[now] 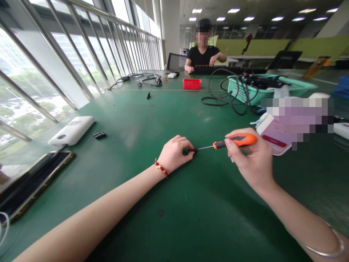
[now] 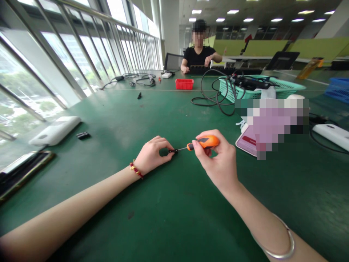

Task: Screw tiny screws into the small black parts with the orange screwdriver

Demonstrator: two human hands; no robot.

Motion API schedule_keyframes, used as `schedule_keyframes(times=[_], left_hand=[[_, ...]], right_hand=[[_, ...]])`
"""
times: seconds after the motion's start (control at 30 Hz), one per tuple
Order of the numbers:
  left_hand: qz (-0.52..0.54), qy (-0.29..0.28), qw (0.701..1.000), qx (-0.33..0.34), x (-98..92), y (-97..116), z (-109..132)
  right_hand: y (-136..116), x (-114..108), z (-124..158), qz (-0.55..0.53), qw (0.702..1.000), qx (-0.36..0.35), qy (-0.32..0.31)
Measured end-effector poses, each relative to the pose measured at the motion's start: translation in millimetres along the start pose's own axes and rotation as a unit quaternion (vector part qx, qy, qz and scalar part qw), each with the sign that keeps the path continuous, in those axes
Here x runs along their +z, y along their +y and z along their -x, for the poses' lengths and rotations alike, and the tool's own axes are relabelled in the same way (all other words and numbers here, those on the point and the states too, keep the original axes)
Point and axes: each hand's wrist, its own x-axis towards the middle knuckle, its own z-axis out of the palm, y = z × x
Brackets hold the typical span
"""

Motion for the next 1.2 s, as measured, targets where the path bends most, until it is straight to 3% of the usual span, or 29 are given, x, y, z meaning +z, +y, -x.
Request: schedule_keyframes(times=[0.23, 0.47, 0.7, 0.97, 1.2], left_hand=[[-0.001, 0.005, 1.000, 0.008, 0.2, 0, 0], [-0.006, 0.002, 1.000, 0.012, -0.6, 1, 0], [-0.006, 0.003, 1.000, 0.015, -0.2, 0, 0], [-0.006, 0.001, 1.000, 0.012, -0.3, 0, 0], [-0.014, 0.001, 1.000, 0.008, -0.8, 1, 0]], right_hand=[[-8, -3, -1, 0.075, 0.996, -0.032, -0.027], [-4, 0, -1, 0.026, 0.998, -0.054, -0.018], [-13, 1, 4, 0.067, 0.994, -0.015, -0.080], [-7, 3, 3, 0.030, 0.998, -0.044, -0.032], [-15, 2, 6, 0.051, 0.995, 0.011, -0.084]])
